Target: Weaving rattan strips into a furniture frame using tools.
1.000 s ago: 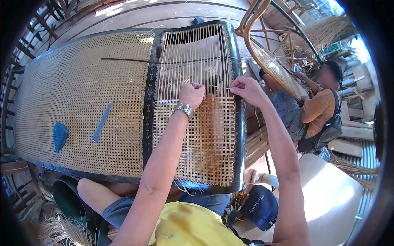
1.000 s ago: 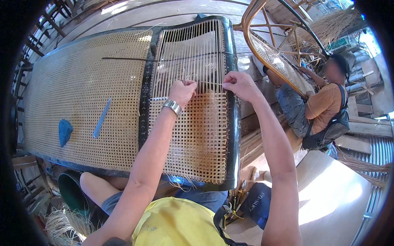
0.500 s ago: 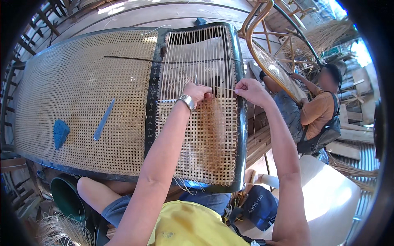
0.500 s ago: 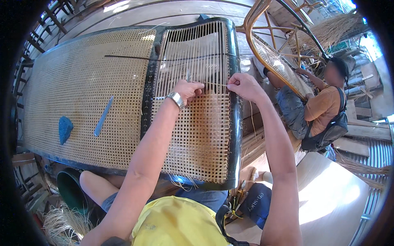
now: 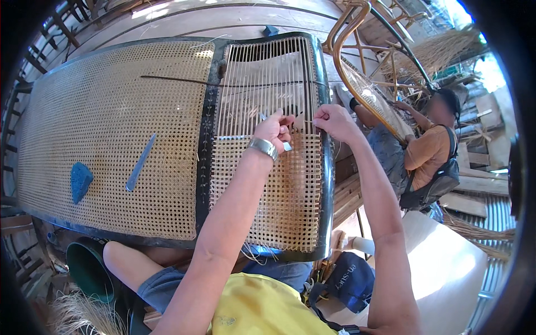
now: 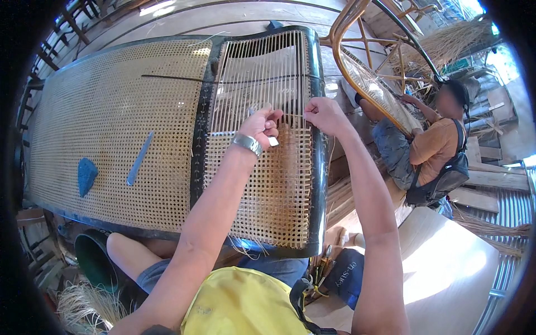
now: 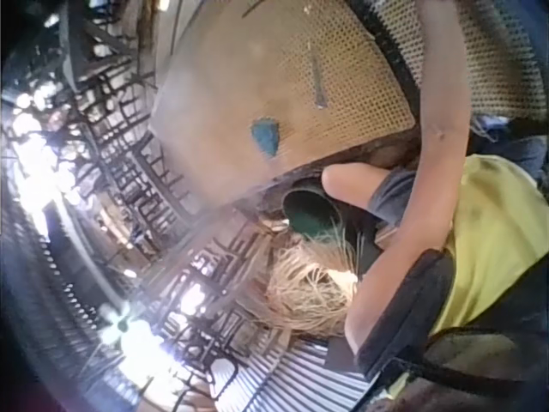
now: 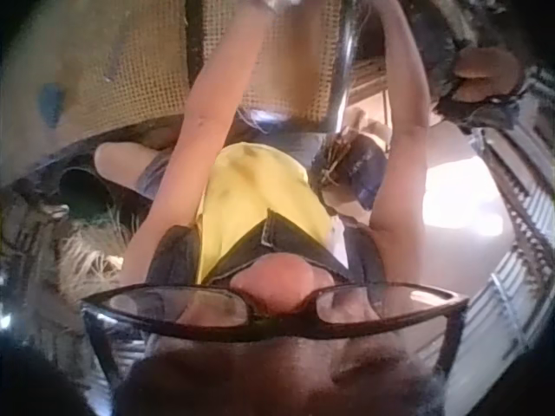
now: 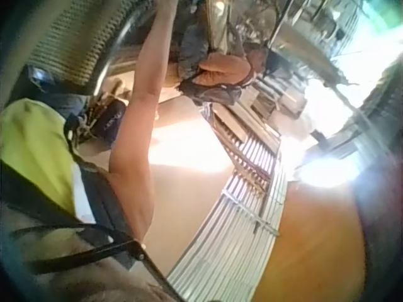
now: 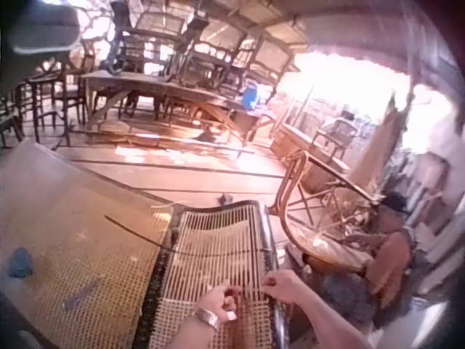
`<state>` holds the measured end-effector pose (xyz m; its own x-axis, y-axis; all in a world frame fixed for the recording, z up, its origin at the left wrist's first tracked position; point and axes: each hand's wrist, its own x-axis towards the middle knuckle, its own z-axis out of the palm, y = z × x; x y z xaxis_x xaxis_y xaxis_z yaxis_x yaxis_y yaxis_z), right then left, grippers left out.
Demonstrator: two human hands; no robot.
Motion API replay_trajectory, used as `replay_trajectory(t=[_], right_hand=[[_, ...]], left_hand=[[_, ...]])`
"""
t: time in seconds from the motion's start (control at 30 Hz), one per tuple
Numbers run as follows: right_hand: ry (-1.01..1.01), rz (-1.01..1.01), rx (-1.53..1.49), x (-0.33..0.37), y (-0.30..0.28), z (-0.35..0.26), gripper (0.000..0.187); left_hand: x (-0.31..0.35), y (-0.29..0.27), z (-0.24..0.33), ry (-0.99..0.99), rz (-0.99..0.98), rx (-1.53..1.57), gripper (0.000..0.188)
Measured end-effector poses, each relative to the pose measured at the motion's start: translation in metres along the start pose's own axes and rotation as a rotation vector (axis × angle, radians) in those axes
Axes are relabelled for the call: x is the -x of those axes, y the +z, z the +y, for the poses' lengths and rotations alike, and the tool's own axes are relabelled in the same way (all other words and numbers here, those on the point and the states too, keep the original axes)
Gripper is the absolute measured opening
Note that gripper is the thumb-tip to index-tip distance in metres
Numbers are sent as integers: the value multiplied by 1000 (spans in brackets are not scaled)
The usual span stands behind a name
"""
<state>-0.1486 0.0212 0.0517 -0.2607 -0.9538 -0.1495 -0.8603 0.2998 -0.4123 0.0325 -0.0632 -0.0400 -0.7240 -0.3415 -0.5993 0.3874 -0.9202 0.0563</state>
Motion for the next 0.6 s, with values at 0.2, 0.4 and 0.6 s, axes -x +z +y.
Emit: replay_trajectory(t=[0.2, 0.4, 0.6], right_hand=[[47, -6, 28, 22, -5, -12, 23], [310, 164, -152, 100, -62, 73, 20], [267, 357, 483, 61, -54, 56, 38]], left_hand=[[12, -12, 22, 544, 449, -1278, 14], [134, -175, 163, 1083, 1037, -1399, 50], [243, -47, 163, 1282, 380, -1132, 16]])
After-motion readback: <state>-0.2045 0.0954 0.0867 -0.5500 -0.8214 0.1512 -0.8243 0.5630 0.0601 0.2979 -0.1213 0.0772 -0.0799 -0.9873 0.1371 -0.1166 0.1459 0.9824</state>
